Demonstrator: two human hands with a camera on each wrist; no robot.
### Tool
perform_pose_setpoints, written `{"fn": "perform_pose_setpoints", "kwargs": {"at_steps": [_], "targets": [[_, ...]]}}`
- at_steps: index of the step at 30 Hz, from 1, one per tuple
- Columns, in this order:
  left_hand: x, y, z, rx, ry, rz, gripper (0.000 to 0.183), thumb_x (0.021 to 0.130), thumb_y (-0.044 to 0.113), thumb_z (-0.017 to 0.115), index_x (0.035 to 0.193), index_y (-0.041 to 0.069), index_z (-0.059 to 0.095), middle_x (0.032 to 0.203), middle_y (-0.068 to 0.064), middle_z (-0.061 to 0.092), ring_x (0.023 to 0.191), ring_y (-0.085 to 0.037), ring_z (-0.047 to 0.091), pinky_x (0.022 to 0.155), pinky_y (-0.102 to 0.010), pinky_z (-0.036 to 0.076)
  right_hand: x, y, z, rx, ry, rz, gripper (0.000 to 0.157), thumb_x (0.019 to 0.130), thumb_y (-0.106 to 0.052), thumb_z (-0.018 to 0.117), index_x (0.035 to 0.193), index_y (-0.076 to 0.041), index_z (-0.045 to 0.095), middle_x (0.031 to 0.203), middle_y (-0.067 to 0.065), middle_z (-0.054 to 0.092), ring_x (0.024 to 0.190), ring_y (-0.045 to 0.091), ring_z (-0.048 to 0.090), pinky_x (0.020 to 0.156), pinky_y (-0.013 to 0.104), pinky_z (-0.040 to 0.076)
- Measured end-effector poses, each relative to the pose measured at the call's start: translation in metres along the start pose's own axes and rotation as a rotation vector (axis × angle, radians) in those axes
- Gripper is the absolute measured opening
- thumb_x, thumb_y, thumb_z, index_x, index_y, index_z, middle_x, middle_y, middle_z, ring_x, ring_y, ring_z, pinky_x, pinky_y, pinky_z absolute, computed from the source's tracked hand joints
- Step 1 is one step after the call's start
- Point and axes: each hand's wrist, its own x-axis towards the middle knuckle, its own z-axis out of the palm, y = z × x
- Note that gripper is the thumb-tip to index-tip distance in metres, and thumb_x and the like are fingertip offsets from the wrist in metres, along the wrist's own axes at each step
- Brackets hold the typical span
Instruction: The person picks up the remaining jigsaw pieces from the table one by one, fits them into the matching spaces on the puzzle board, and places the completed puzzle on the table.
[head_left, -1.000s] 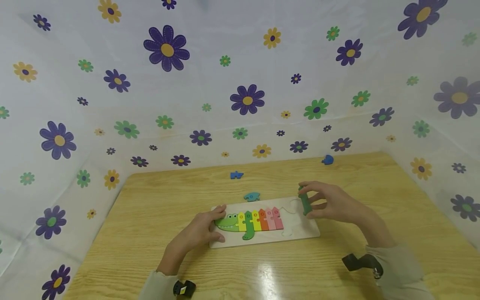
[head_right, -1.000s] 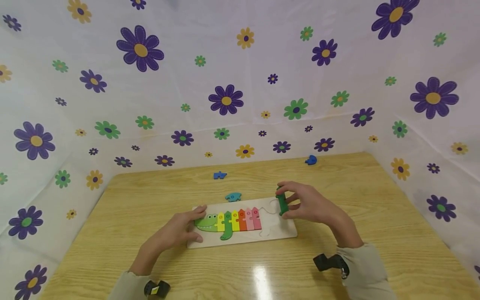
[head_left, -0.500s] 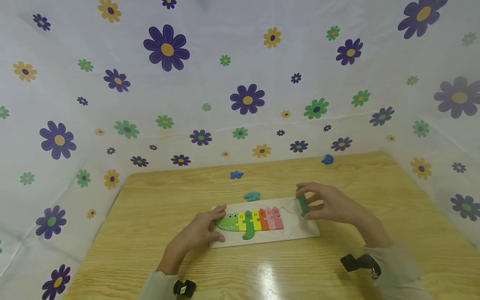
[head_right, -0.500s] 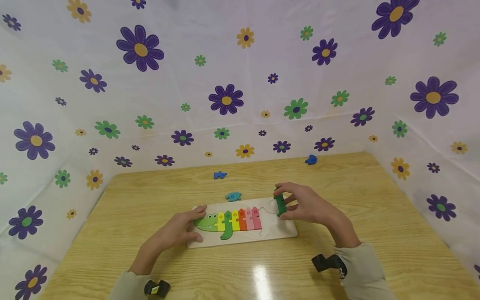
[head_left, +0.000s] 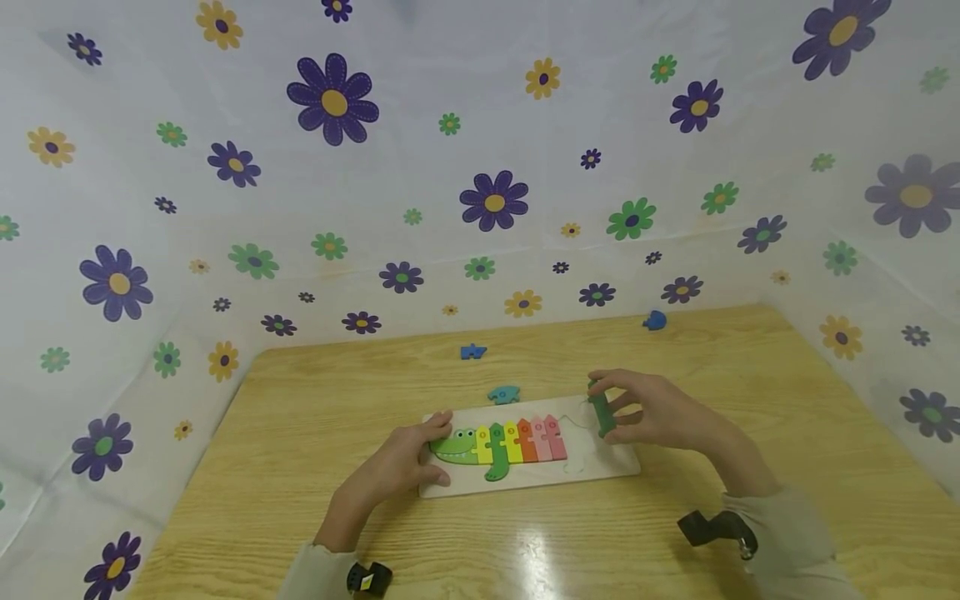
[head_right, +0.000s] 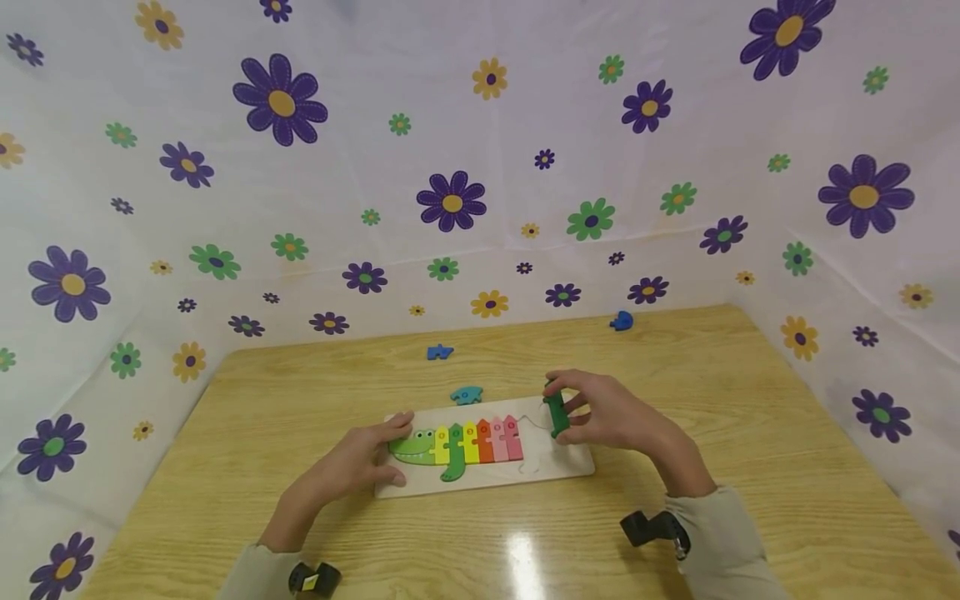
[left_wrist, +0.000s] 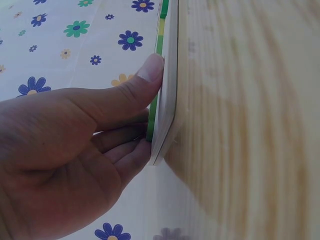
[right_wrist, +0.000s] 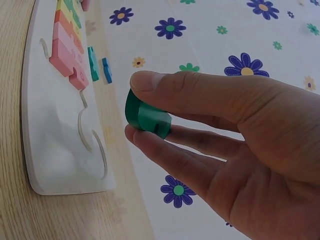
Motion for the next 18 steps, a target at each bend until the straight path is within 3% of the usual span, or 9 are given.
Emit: {"fn": "perform_pose_setpoints", "kwargs": {"at_steps": [12,18], "targets": [[0.0005,-0.0007,-0.0001,0.012,0.004,0.01,0.074,0.082,0.012,0.086,0.145,-0.008,0.052,0.162,-0.015,0.036,0.152,-0.032,0.03,0.122,-0.047,0.028,0.0035,0.0027,0.0041,-0.016,0.008,0.017,0.053,0.083,-0.006,0.085,0.129,0.001,0.062,0.154,0.03,0.041,0.114,0.039,0.067,0.089,0.039,0.061],[0.0009,-0.0001,0.0005,0.008,0.004,0.006,0.074,0.082,0.013,0.085,0.144,-0.009,0.051,0.162,-0.016,0.036,0.151,-0.032,0.03,0.121,-0.048,0.028,0.0042,0.0038,0.0063,-0.018,-0.009,-0.022,0.052,0.082,-0.006,0.085,0.128,0.001,0.062,0.152,0.032,0.041,0.112,0.04,0.067,0.088,0.043,0.061]]}}
